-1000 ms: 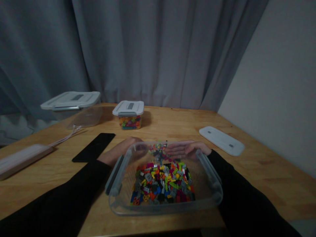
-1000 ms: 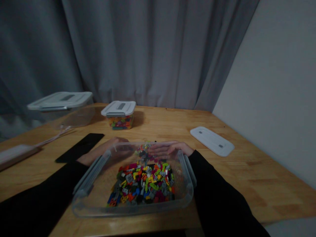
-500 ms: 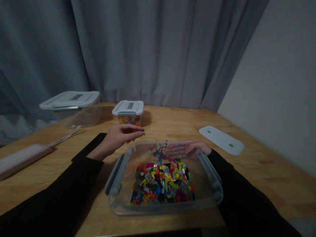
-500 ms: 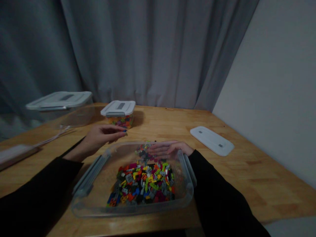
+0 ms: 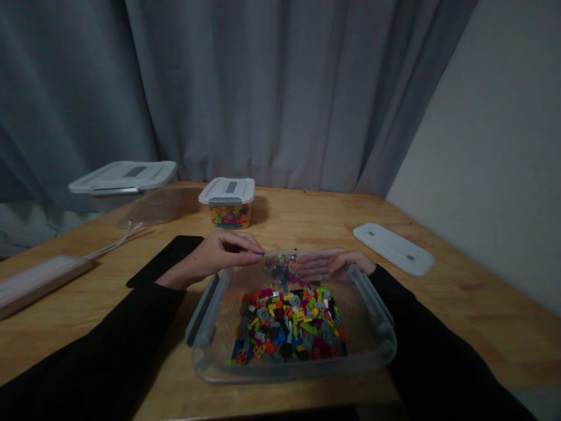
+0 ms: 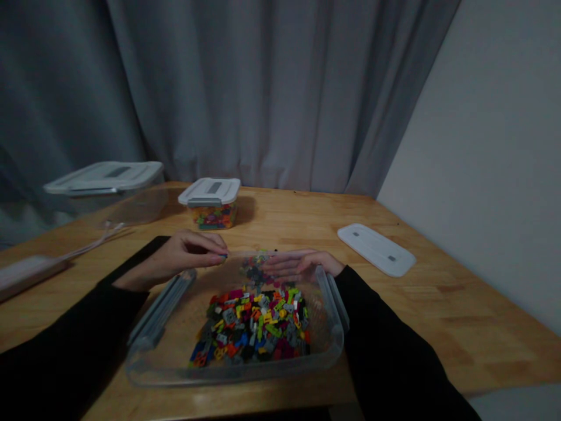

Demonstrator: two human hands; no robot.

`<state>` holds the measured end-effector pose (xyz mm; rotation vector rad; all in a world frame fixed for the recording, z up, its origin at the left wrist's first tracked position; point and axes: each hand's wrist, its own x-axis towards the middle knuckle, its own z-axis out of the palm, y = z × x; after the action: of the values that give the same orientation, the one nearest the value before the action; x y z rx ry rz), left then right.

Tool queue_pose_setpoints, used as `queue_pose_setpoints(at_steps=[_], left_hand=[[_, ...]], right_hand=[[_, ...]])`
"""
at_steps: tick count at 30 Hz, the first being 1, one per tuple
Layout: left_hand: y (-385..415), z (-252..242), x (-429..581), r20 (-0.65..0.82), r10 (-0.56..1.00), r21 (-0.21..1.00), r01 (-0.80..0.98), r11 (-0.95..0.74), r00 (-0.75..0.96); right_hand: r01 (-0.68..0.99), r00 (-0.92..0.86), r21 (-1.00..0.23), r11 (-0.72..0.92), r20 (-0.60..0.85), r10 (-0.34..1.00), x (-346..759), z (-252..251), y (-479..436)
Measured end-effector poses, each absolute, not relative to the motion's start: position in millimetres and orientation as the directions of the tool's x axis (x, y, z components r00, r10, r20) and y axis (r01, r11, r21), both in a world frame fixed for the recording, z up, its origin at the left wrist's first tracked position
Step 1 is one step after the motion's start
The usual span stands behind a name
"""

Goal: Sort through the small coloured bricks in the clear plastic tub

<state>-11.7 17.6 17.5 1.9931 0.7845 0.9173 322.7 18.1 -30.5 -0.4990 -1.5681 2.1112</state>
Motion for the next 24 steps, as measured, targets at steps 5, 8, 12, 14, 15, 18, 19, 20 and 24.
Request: queue_pose_setpoints(at_steps=[5, 8, 12, 14, 15, 18, 19, 20, 24], left_hand=[[18.1, 17.4, -11.6, 0.322, 0.732, 0.851, 0.156, -0.501, 0.600], [17.9, 16.6, -11.3, 0.303, 0.734, 0.863, 0.152, -0.482, 0.608], [16.1, 17.5, -10.6, 0.279, 0.701, 0.867, 0.143, -0.478, 0.656], [14.2, 19.3, -10.4, 0.276, 0.678, 0.862, 0.136, -0.489, 0.682], [13.1, 20.3, -10.4, 0.272, 0.670, 0.860, 0.138, -0.492, 0.691], [10.0, 22.3, -11.4, 0.244, 0.664, 0.863, 0.154, -0.481, 0.707], [9.3, 22.3, -12.0, 0.237, 0.664, 0.866, 0.155, -0.476, 0.709], [8.7, 21.9, -12.7, 0.233, 0.667, 0.869, 0.156, -0.469, 0.707], [7.4, 17.4, -14.7, 0.164, 0.706, 0.903, 0.182, -0.388, 0.689]], right_hand=[[-0.109, -0.820, -0.962, -0.250, -0.055, 0.570, 322.3, -28.1, 17.3], [-0.117, -0.821, -0.962, -0.245, -0.046, 0.570, 322.0, -28.2, 16.5], [-0.126, -0.814, -0.962, -0.240, -0.038, 0.580, 322.3, -30.3, 16.7], [-0.126, -0.815, -0.960, -0.251, -0.044, 0.578, 322.6, -31.8, 17.8], [-0.127, -0.816, -0.959, -0.255, -0.046, 0.577, 322.6, -32.5, 18.5], [-0.130, -0.815, -0.960, -0.249, -0.039, 0.578, 322.3, -33.8, 19.4], [-0.131, -0.816, -0.961, -0.243, -0.035, 0.577, 322.1, -33.9, 19.2], [-0.133, -0.817, -0.962, -0.238, -0.030, 0.576, 322.0, -33.8, 18.8], [-0.121, -0.820, -0.964, -0.235, -0.036, 0.571, 324.8, -32.9, 18.6]])
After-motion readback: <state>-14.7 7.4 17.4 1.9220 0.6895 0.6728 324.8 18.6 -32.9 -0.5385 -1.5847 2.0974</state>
